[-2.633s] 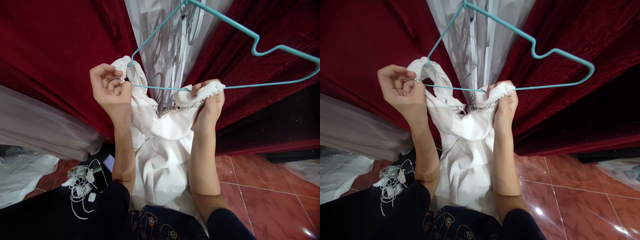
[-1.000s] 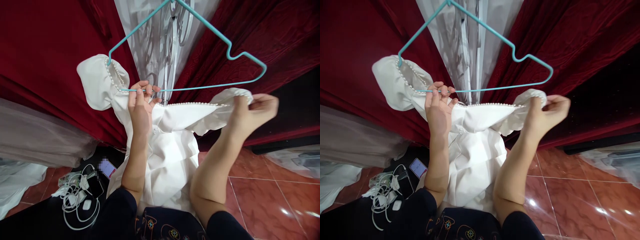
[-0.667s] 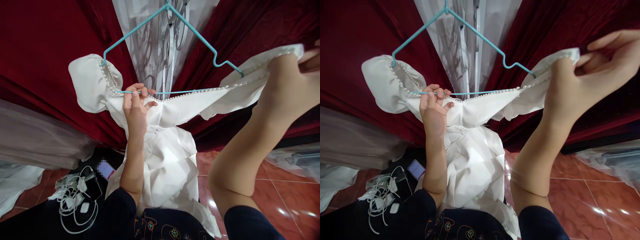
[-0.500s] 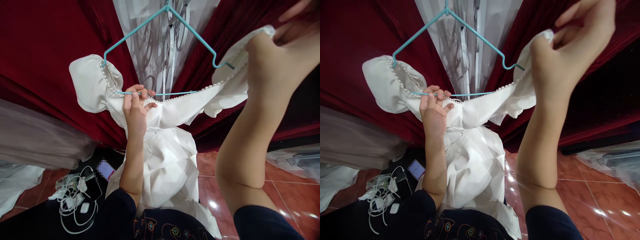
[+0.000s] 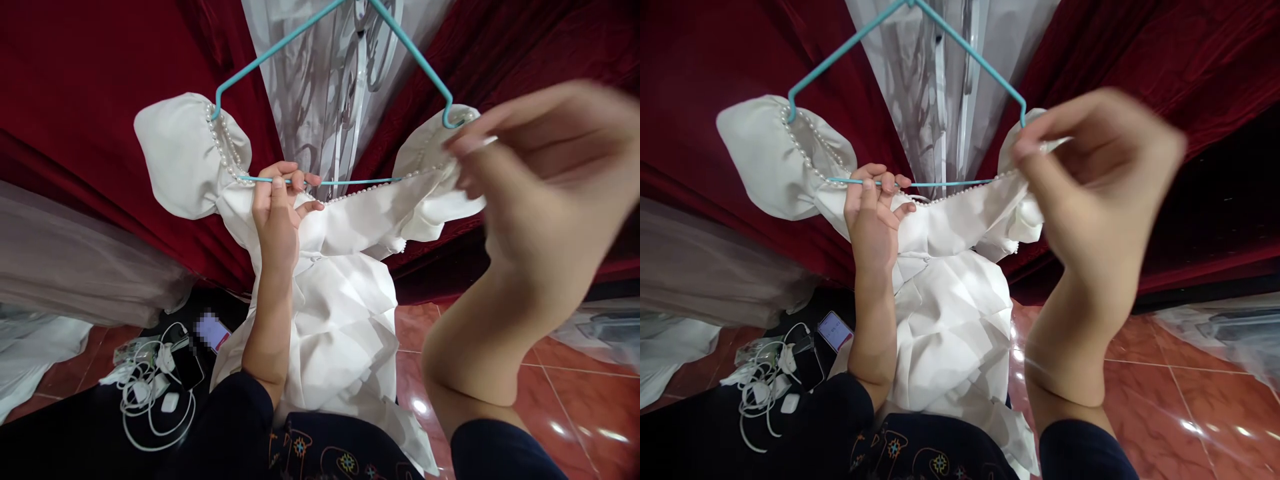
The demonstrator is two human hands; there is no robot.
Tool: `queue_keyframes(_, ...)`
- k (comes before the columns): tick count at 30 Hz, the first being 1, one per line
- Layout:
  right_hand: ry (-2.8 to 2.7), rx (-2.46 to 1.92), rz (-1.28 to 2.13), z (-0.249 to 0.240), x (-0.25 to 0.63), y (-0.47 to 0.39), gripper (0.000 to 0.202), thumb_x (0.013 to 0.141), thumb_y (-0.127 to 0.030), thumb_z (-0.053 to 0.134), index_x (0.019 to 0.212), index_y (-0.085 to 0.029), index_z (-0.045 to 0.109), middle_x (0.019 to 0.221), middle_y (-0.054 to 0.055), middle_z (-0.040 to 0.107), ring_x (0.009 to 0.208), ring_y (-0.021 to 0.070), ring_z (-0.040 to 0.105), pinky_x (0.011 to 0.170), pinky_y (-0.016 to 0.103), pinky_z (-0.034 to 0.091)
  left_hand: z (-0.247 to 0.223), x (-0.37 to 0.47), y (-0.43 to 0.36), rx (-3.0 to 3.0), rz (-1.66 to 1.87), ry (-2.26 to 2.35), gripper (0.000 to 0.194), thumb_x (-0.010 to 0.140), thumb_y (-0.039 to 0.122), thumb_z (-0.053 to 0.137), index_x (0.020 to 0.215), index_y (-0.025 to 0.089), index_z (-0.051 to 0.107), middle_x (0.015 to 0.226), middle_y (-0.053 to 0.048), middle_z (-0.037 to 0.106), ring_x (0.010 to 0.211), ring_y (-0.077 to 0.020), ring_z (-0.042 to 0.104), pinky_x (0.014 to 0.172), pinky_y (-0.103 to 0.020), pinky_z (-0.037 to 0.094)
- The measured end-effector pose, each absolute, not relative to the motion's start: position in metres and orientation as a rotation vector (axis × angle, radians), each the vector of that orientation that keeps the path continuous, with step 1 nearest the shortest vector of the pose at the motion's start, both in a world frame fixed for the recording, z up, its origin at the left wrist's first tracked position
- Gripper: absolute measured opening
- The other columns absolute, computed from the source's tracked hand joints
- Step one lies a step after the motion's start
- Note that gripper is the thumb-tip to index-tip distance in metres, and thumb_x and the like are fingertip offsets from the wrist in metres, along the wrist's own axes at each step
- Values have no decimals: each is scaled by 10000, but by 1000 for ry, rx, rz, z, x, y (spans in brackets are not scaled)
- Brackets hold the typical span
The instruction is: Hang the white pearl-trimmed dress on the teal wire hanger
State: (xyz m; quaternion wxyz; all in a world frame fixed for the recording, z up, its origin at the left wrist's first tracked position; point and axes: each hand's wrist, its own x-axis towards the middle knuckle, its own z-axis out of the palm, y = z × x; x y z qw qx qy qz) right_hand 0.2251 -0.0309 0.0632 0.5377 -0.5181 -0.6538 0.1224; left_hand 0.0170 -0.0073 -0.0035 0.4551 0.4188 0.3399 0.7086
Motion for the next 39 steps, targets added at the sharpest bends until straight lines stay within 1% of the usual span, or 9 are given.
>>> queue_keyframes(1,-1668,-1266,393,62,218,-39,265,956,-432,601,1109,-244,706,1063,115,710,854,245,654,688,406,477,-4,17,-7,1034,1749,821,261,1024,528,588,1072,274,617,1016,-78,643,1122,-251,694,710,-281,587)
queue_keyframes(3,-1889,-1349,487,61,205,-45,196,925,-370,648,1010,-235,761,887,74,739,686,209,622,621,362,444,-4,17,-7,1041,1756,781,239,1021,510,595,1064,276,618,1008,-74,640,1098,-244,699,696,-278,580)
queue_keyframes(7,-2232,-1572,298,56,190,-36,340,960,-259,506,1205,-226,738,1161,104,776,945,282,721,753,376,496,-4,18,-7,1050,1761,784,221,1026,500,587,1063,283,611,1003,-68,647,1096,-237,697,681,-270,567)
queue_keyframes(10,-2297,-1652,136,50,187,-29,448,957,-224,463,1358,-216,664,1293,128,739,971,293,727,705,360,471,-3,18,-7,1047,1763,769,196,1030,475,583,1056,283,613,994,-62,643,1079,-234,701,677,-273,563)
queue_keyframes(15,-2327,-1670,20,48,186,-26,411,916,-139,456,1231,-190,715,1030,134,762,799,243,688,614,331,383,-1,19,-7,1053,1771,766,154,1027,432,575,1032,282,607,942,-56,612,1035,-222,696,651,-259,549)
queue_keyframes(26,-2354,-1628,93,60,183,-41,339,893,-155,500,1146,-184,724,1192,127,675,735,176,604,638,329,371,-4,19,-7,1067,1760,766,216,1035,481,559,1071,271,595,966,-57,589,1059,-214,687,658,-241,539)
queue_keyframes(30,-2307,-1739,106,67,192,-41,289,929,-226,520,1149,-206,707,1134,89,721,735,191,605,650,340,353,-4,18,-7,1062,1749,781,235,1021,507,577,1058,277,599,957,-58,595,1064,-225,691,675,-266,551)
queue_keyframes(34,-2253,-1796,8,74,205,-40,329,974,-258,479,1211,-214,702,1160,100,732,847,236,650,666,345,335,-4,17,-8,1048,1748,779,233,1026,508,578,1052,279,611,960,-58,607,1066,-232,698,701,-289,568)
queue_keyframes(39,-2229,-1827,-133,78,217,-37,310,1006,-252,451,1124,-206,734,1121,93,748,901,249,673,648,338,281,-4,17,-7,1057,1759,735,196,1041,457,565,1051,266,609,953,-57,602,1045,-216,697,641,-248,548)
